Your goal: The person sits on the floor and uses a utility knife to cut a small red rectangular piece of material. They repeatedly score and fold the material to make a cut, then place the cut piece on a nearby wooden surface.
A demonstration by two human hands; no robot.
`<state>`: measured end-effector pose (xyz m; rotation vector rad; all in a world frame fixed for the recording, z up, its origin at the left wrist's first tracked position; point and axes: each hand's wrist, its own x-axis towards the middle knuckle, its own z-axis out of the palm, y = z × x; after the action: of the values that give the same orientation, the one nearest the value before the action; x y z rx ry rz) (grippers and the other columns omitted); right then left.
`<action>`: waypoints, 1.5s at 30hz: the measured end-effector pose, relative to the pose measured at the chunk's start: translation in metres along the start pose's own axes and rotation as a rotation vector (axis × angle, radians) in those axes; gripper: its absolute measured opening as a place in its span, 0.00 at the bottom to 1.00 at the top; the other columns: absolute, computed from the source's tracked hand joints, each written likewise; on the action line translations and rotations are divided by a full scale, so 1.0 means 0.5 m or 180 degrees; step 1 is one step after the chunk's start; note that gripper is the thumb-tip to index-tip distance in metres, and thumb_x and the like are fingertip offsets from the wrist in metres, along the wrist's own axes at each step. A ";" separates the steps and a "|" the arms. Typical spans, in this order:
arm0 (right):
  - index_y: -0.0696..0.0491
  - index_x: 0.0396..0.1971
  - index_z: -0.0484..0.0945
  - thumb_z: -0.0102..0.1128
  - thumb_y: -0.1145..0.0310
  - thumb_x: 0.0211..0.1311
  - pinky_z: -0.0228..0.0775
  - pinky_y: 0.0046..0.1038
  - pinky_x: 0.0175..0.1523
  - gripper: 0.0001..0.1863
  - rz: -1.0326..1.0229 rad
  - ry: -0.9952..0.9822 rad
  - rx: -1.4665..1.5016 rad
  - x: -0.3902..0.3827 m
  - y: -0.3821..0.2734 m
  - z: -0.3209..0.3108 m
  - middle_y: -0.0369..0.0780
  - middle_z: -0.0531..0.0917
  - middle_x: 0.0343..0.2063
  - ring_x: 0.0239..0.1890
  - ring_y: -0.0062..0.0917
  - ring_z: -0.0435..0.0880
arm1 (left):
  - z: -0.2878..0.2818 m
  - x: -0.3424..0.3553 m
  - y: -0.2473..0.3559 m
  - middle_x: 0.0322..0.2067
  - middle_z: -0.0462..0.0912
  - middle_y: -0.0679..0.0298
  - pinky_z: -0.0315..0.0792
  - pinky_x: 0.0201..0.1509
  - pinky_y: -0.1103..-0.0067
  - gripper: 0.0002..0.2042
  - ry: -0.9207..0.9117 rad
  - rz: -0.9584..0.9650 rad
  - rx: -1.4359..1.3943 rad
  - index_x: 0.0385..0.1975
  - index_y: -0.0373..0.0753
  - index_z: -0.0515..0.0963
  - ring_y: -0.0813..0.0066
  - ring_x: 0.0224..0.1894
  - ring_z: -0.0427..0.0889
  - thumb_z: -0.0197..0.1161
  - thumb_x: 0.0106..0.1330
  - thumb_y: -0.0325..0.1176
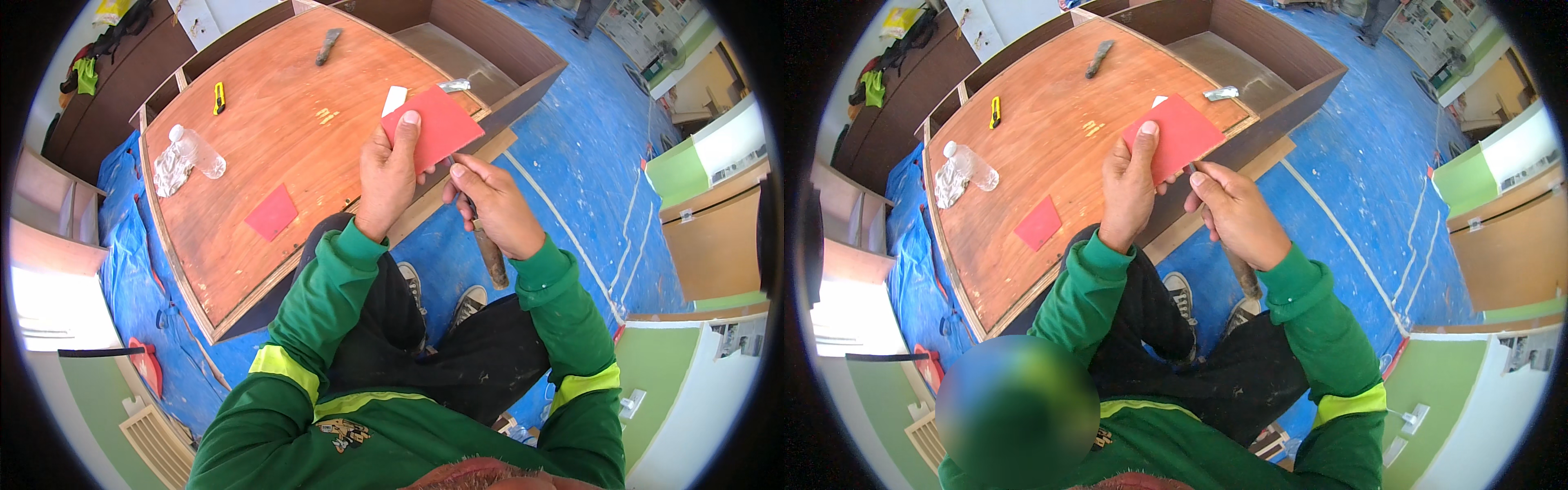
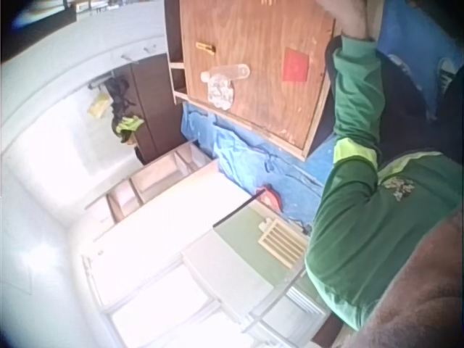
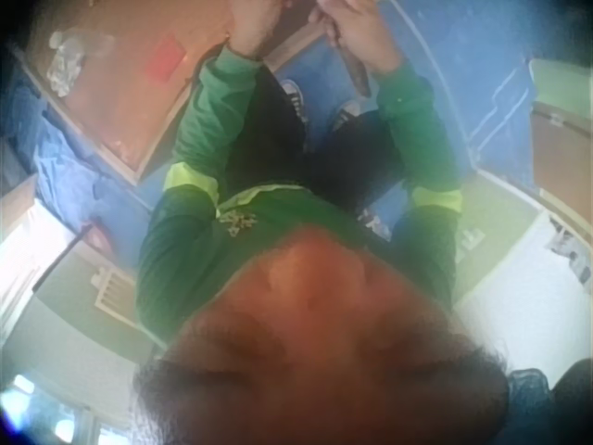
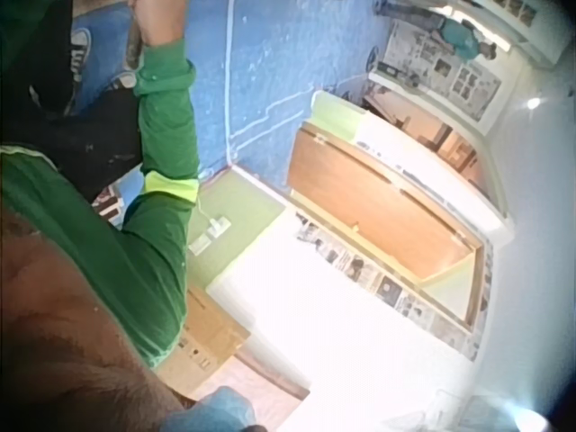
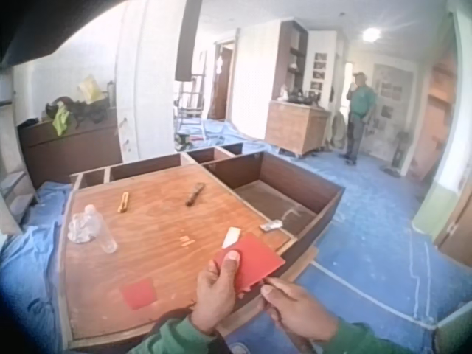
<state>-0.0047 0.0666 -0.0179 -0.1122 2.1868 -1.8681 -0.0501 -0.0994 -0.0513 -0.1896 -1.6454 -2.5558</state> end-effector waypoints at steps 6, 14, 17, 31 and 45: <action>0.59 0.66 0.78 0.48 0.57 0.85 0.69 0.18 0.27 0.24 0.0129 -0.0079 0.0126 -0.001 -0.005 -0.015 0.36 0.82 0.34 0.25 0.12 0.72 | 0.007 -0.007 0.004 0.26 0.86 0.65 0.67 0.20 0.86 0.18 -0.0041 0.0077 0.0124 0.47 0.36 0.80 0.87 0.20 0.76 0.53 0.85 0.47; 0.59 0.68 0.76 0.49 0.58 0.85 0.69 0.17 0.27 0.24 0.0078 -0.0302 0.0249 -0.017 -0.018 -0.009 0.36 0.82 0.34 0.25 0.11 0.72 | 0.004 -0.002 0.007 0.26 0.86 0.64 0.68 0.22 0.86 0.19 0.0023 0.0122 0.0122 0.47 0.36 0.80 0.86 0.21 0.79 0.53 0.85 0.47; 0.59 0.67 0.76 0.49 0.58 0.85 0.69 0.17 0.27 0.24 0.0067 -0.0265 0.0266 -0.017 -0.018 -0.008 0.36 0.82 0.34 0.25 0.11 0.72 | 0.003 -0.004 0.009 0.26 0.86 0.64 0.68 0.22 0.86 0.19 -0.0030 0.0052 0.0130 0.46 0.37 0.80 0.86 0.21 0.78 0.53 0.85 0.48; 0.57 0.64 0.78 0.47 0.58 0.85 0.69 0.18 0.27 0.23 0.0235 -0.0252 0.0202 -0.028 -0.021 -0.003 0.35 0.81 0.33 0.25 0.12 0.72 | 0.002 -0.002 0.000 0.25 0.85 0.66 0.67 0.21 0.86 0.18 -0.0013 0.0001 0.0170 0.48 0.35 0.79 0.86 0.20 0.77 0.54 0.85 0.47; 0.58 0.64 0.78 0.48 0.57 0.85 0.70 0.18 0.28 0.22 0.0182 -0.0049 0.0067 -0.019 -0.002 -0.004 0.35 0.80 0.32 0.26 0.11 0.73 | 0.011 -0.021 0.011 0.26 0.85 0.65 0.66 0.21 0.87 0.18 -0.0232 -0.0027 0.0170 0.46 0.37 0.80 0.87 0.21 0.76 0.54 0.85 0.48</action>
<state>0.0041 0.0708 -0.0154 -0.0591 2.1366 -1.8527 -0.0387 -0.0966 -0.0459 -0.2754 -1.7410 -2.5365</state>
